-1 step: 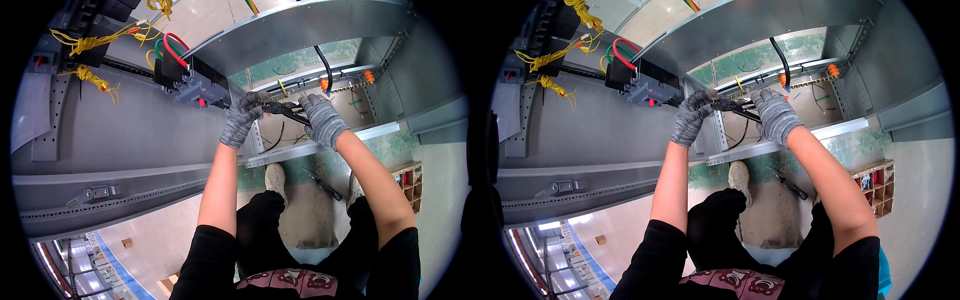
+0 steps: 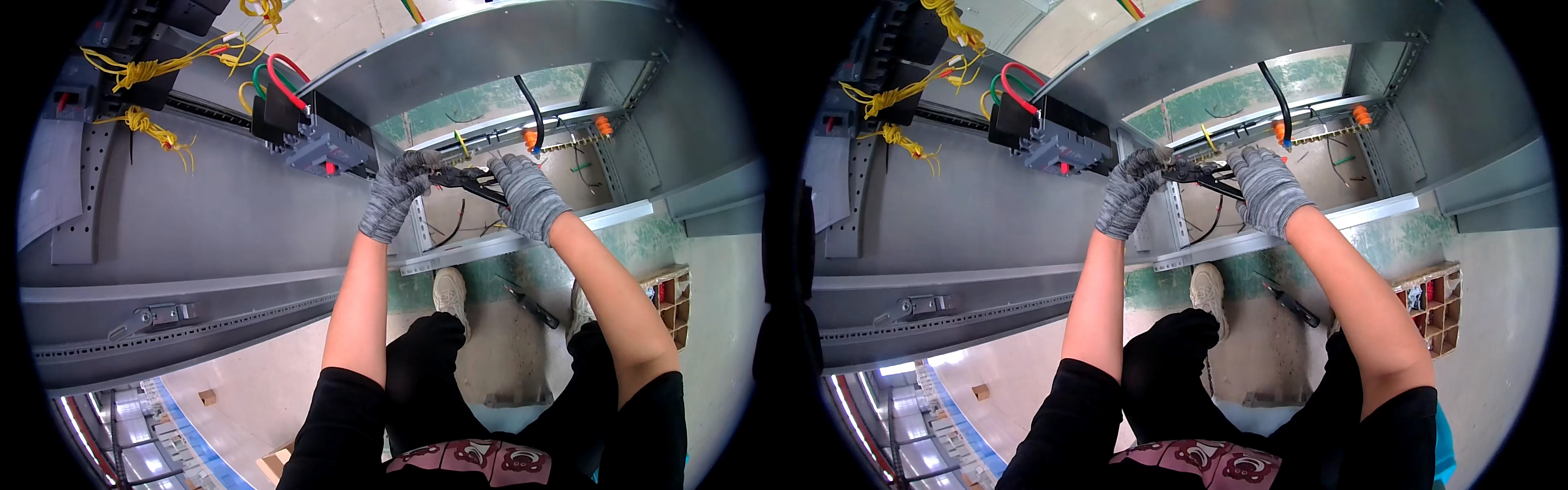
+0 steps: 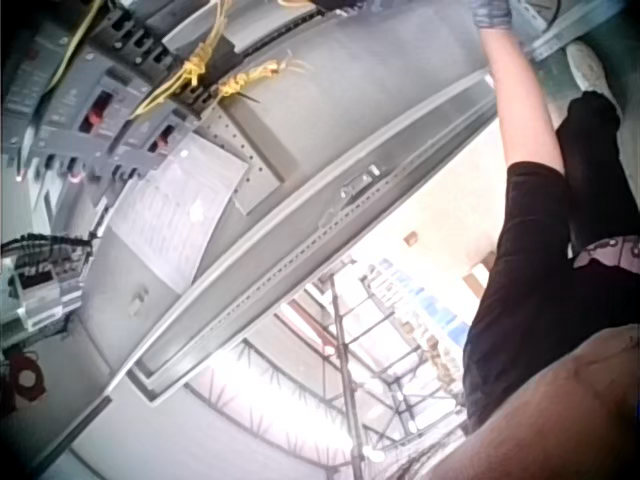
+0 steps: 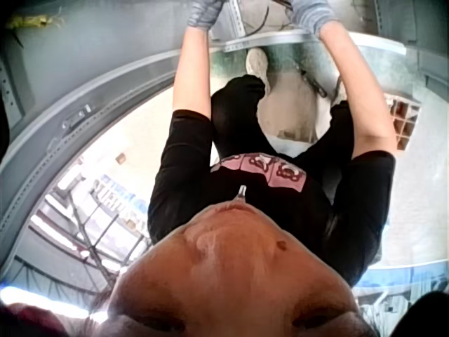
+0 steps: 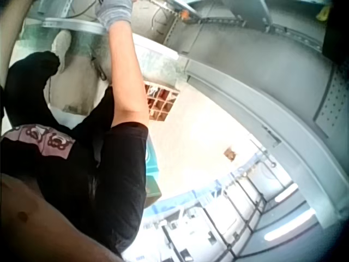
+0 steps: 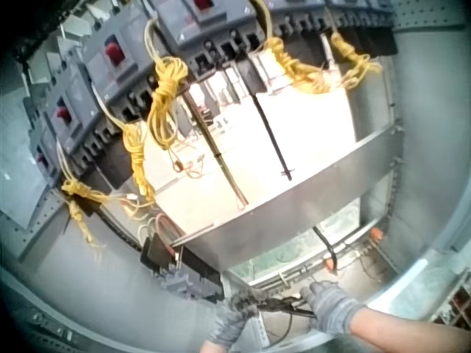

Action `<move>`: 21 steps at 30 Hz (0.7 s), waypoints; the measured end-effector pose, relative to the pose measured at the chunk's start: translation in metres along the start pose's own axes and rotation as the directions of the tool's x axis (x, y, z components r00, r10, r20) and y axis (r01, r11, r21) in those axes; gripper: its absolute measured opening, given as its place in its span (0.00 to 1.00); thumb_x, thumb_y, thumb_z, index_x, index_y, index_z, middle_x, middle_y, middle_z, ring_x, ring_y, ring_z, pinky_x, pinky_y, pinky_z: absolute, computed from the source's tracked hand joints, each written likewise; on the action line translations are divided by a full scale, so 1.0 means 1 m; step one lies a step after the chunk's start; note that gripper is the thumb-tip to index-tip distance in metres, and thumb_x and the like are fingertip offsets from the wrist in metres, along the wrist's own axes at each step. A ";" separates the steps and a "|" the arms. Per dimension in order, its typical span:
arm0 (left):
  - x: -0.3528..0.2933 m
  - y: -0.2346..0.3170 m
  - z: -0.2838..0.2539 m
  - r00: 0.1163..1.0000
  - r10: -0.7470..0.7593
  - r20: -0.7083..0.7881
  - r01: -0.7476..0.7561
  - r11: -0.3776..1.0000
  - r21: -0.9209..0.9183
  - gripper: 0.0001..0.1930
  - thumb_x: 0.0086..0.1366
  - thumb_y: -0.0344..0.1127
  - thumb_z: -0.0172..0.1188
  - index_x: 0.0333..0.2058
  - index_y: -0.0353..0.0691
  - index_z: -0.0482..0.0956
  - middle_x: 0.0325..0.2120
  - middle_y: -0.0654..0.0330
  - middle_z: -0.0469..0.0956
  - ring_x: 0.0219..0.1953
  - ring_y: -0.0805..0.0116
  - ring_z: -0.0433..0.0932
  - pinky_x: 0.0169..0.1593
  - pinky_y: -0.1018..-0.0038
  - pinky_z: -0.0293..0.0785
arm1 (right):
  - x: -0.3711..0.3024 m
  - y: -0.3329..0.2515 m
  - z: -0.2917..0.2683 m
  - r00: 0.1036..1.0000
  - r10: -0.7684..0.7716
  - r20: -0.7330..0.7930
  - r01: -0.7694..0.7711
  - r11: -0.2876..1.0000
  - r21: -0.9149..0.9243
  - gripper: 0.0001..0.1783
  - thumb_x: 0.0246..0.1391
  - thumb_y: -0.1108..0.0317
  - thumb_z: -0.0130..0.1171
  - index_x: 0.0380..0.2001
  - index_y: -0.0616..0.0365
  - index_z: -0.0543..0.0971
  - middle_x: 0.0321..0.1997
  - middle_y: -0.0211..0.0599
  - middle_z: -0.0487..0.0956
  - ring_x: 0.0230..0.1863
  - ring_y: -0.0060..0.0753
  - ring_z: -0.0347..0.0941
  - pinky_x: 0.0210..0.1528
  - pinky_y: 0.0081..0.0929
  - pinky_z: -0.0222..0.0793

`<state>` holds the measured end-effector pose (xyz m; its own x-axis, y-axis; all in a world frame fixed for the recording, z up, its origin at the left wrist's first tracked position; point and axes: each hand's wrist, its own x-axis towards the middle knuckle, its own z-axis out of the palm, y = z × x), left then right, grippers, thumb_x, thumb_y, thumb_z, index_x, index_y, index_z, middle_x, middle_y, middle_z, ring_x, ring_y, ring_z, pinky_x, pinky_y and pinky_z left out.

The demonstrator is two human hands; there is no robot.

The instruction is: The person works inside an open electrical cabinet, stripping wire insulation with pliers, bending wire ends into loops, and securing connections with a screwdriver. They also use a crimping tool on wire ends and organize the wires within the cabinet.

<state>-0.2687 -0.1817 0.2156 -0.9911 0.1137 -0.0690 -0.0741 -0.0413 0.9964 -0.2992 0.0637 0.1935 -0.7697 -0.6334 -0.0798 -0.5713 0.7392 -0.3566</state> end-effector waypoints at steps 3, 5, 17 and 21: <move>0.001 -0.003 -0.009 0.999 -0.006 0.036 0.006 1.000 0.017 0.16 0.58 0.25 0.60 0.46 0.38 0.76 0.41 0.62 0.78 0.38 0.76 0.74 0.38 0.80 0.72 | 0.004 0.000 0.000 1.000 -0.017 0.023 0.016 0.999 0.034 0.38 0.42 0.64 0.62 0.57 0.66 0.62 0.59 0.57 0.63 0.63 0.51 0.57 0.67 0.37 0.49; 0.003 -0.007 -0.011 0.998 -0.050 0.033 0.050 0.999 0.018 0.16 0.58 0.26 0.60 0.46 0.39 0.76 0.40 0.63 0.78 0.36 0.76 0.74 0.38 0.80 0.71 | 0.006 0.001 0.000 0.999 -0.021 0.050 0.018 0.998 0.055 0.38 0.43 0.64 0.61 0.57 0.66 0.62 0.60 0.57 0.62 0.64 0.52 0.56 0.67 0.37 0.49; 0.010 -0.019 -0.023 0.983 -0.083 0.164 0.084 0.996 0.000 0.21 0.53 0.39 0.69 0.44 0.40 0.74 0.41 0.61 0.76 0.41 0.72 0.75 0.43 0.77 0.73 | 0.008 0.009 0.013 0.995 -0.084 -0.054 0.090 0.987 0.130 0.30 0.38 0.72 0.59 0.50 0.66 0.68 0.47 0.52 0.70 0.52 0.51 0.65 0.59 0.37 0.60; 0.012 -0.024 -0.025 0.978 -0.036 0.204 0.040 0.999 -0.015 0.20 0.53 0.39 0.68 0.43 0.40 0.75 0.39 0.63 0.75 0.42 0.72 0.74 0.45 0.76 0.72 | 0.007 0.008 0.013 0.997 -0.072 -0.042 0.078 0.985 0.152 0.29 0.39 0.73 0.59 0.49 0.65 0.69 0.47 0.52 0.72 0.52 0.49 0.67 0.58 0.35 0.61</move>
<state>-0.2816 -0.2046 0.1896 -0.9443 0.3156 -0.0930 -0.1150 -0.0517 0.9920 -0.3052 0.0626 0.1783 -0.7379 -0.6748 -0.0146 -0.5794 0.6444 -0.4990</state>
